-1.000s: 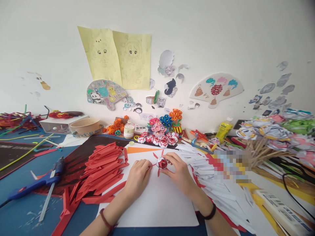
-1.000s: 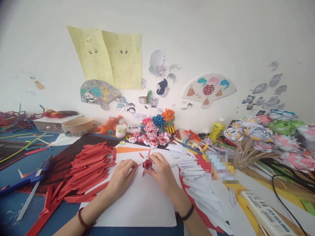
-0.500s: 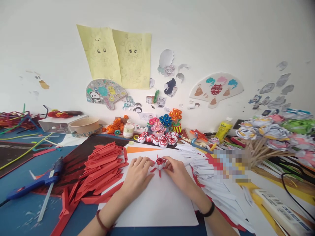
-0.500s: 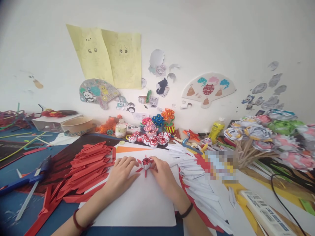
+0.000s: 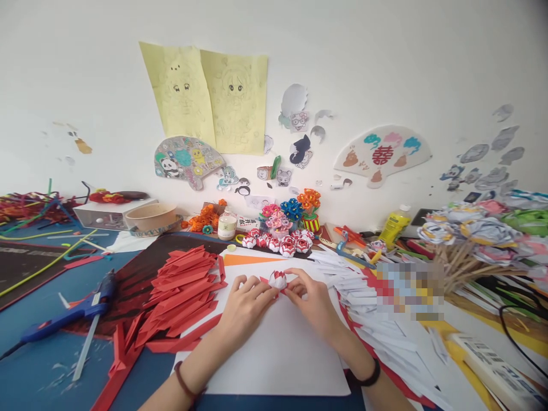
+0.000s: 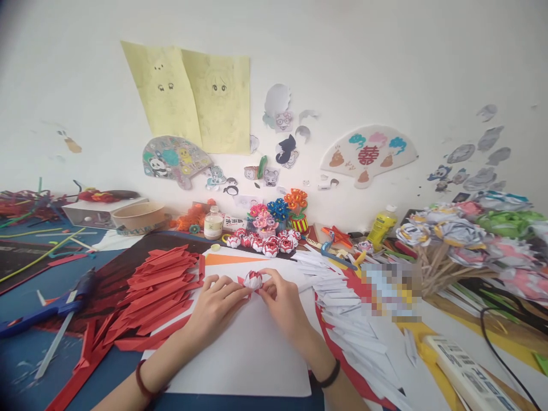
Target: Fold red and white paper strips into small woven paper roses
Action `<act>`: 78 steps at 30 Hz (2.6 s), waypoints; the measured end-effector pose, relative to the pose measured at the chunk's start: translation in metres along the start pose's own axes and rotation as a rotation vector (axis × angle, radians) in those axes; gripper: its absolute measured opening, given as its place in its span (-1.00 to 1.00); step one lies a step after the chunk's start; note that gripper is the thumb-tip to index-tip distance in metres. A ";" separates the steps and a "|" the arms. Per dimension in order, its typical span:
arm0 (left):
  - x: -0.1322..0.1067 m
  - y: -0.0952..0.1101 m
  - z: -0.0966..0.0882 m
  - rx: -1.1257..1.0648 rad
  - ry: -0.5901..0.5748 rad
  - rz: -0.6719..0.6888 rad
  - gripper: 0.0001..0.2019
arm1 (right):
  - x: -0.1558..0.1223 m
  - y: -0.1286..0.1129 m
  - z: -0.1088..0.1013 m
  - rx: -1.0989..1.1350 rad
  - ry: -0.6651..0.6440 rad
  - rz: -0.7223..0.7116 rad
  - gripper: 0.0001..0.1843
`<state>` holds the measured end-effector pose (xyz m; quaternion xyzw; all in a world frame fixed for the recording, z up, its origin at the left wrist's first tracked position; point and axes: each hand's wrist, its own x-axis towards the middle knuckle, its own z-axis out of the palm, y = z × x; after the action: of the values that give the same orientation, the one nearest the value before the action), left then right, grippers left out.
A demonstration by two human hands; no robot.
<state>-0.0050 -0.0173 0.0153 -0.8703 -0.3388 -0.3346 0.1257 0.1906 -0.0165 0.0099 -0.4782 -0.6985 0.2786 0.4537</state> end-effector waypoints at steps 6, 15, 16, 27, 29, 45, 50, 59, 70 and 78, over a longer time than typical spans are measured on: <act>-0.002 -0.002 -0.002 -0.032 -0.004 0.001 -0.78 | 0.000 0.001 0.000 0.012 0.006 0.002 -0.68; -0.004 -0.001 -0.001 0.010 -0.027 0.045 -0.80 | 0.001 0.001 -0.001 0.005 0.021 -0.010 -0.70; -0.004 -0.001 -0.002 0.018 -0.037 0.050 -0.81 | 0.001 0.001 -0.001 0.003 0.021 -0.008 -0.70; -0.005 0.002 0.000 0.056 -0.063 0.086 -0.83 | 0.001 0.002 -0.003 0.004 0.009 -0.001 -0.71; -0.004 0.002 0.000 0.057 -0.034 0.091 -0.83 | 0.001 0.003 -0.003 0.003 0.005 -0.002 -0.72; -0.008 0.008 0.010 -0.043 0.054 -0.096 -0.86 | -0.011 -0.011 0.009 -0.530 0.039 -0.486 -0.85; -0.007 0.009 0.011 -0.021 0.053 -0.079 -0.86 | -0.009 -0.008 0.010 -0.621 0.080 -0.566 -0.89; -0.007 0.010 0.013 0.016 0.080 -0.056 -0.86 | -0.006 -0.006 0.006 -0.667 0.058 -0.665 -0.86; -0.004 0.012 0.009 0.091 0.058 0.001 -0.84 | -0.011 -0.003 0.018 -0.718 0.148 -0.670 -0.84; -0.008 0.008 0.010 0.111 0.065 0.025 -0.84 | -0.008 -0.003 0.012 -0.740 0.076 -0.678 -0.80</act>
<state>0.0012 -0.0229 0.0030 -0.8548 -0.3418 -0.3417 0.1890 0.1795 -0.0247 0.0047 -0.3628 -0.8494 -0.1684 0.3442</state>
